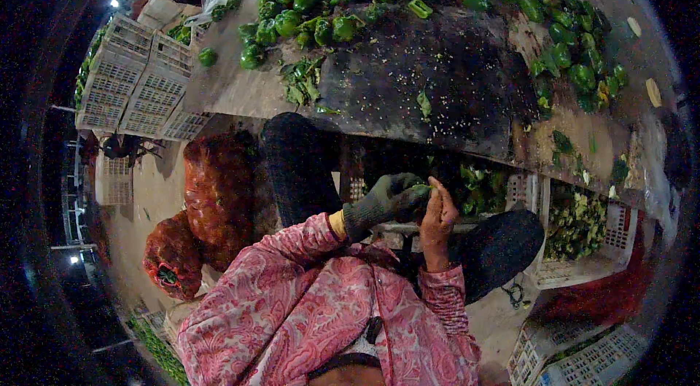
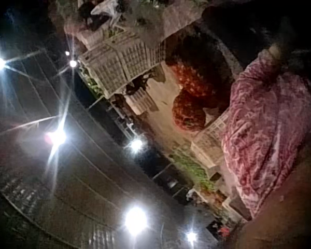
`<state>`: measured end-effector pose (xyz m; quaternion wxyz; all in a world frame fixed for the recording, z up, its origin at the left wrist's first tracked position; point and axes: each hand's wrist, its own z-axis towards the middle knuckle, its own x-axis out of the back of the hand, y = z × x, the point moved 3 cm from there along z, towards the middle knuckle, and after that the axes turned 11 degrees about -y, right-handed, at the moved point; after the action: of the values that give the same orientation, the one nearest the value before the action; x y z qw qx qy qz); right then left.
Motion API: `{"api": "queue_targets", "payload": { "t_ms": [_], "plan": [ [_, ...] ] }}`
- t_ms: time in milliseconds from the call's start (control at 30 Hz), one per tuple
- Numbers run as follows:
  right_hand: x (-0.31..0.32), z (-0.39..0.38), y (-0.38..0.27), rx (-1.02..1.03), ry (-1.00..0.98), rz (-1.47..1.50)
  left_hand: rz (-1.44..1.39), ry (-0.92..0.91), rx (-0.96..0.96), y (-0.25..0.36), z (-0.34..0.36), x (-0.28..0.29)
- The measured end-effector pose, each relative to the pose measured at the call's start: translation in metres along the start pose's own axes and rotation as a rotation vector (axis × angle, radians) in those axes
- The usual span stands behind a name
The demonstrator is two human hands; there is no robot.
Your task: The person sits on the floor and cuts green bell peppers into rings using a knife on a wooden board. They remove the stems and seeds, then slice the peppers and place the pieces into a basket.
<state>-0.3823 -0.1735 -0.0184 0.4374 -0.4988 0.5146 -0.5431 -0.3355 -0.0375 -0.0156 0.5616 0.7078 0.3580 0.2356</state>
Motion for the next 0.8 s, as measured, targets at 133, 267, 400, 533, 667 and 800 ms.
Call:
{"api": "queue_targets", "payload": {
  "t_ms": [133, 267, 400, 533, 667, 800],
  "plan": [
    [-0.003, -0.002, 0.0, -0.1, -0.055, 0.037, -0.201, -0.063, 0.138, 0.023, -0.008, 0.003],
    [-0.012, 0.0, -0.022, -0.214, -0.202, 0.436, -0.419, -0.116, 0.192, 0.019, -0.022, 0.022],
    [-0.017, 0.012, -0.022, -0.29, -0.243, 0.484, -0.447, -0.087, 0.192, 0.022, -0.022, 0.033],
    [-0.006, 0.027, 0.036, -0.437, 0.03, 0.752, -0.41, -0.005, 0.003, 0.029, -0.003, 0.051],
    [-0.013, 0.023, 0.019, -0.367, -0.026, 0.628, -0.541, -0.085, 0.088, 0.024, -0.008, 0.035],
    [-0.012, 0.024, 0.025, -0.189, 0.013, 0.578, -0.1, -0.103, 0.017, 0.029, 0.007, 0.011]
  ]
}}
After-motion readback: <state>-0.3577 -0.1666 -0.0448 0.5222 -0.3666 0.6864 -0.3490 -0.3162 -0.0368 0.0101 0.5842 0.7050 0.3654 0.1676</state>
